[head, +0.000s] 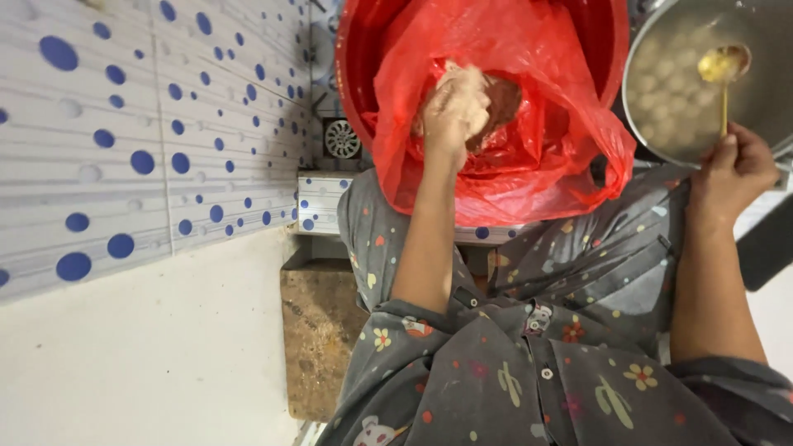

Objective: A person forms meatballs by squeezing dough through their hand and scooping it into a pot of water with a spoon.

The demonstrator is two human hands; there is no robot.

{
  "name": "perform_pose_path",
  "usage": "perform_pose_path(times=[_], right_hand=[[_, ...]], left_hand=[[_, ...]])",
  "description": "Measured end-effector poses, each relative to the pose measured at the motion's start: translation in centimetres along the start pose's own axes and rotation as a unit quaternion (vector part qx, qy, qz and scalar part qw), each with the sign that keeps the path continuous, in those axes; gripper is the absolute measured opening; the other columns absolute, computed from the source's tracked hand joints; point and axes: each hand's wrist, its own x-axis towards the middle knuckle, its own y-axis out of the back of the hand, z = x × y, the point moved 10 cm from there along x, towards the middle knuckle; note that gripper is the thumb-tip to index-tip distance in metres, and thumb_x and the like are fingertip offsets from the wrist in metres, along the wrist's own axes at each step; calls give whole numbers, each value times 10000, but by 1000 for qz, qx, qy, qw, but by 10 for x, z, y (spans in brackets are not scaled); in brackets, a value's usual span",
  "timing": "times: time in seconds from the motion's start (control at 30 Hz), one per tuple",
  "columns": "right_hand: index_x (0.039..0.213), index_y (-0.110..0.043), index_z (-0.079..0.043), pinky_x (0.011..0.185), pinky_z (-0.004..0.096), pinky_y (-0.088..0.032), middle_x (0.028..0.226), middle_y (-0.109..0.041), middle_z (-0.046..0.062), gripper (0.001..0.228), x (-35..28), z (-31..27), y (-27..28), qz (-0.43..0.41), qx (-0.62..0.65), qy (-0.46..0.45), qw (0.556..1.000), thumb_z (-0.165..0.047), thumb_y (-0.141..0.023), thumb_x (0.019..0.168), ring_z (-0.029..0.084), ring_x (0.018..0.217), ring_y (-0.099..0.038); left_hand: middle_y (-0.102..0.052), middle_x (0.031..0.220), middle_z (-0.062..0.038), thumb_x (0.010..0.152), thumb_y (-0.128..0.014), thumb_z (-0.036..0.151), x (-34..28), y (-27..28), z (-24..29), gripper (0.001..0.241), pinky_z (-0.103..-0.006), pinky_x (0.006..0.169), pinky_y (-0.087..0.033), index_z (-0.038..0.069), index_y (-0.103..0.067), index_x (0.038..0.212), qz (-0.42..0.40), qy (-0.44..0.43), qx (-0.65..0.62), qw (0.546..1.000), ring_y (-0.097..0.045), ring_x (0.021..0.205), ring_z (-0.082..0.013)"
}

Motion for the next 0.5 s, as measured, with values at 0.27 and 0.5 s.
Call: perform_pose_path(times=[0.27,0.5], right_hand=[[1250,-801,119,687,327,-517,928,-704,128,298,6,-2,1,8,-35,65,997,-14,-581,1100,175,817,-643],[1278,-733,42,494,346,-547,825,-609,81,254,4,-1,-2,9,-4,-37,999,-67,-540,1155,153,632,-568]], left_hand=[[-685,913,-61,768,-757,-166,-25,-17,29,288,-453,915,-643,94,-662,848,-92,-159,1,983,-675,892,-192],[-748,837,-39,709,-871,-20,-15,13,4,231,-299,744,-631,90,-727,852,12,-154,157,975,-704,805,-147]])
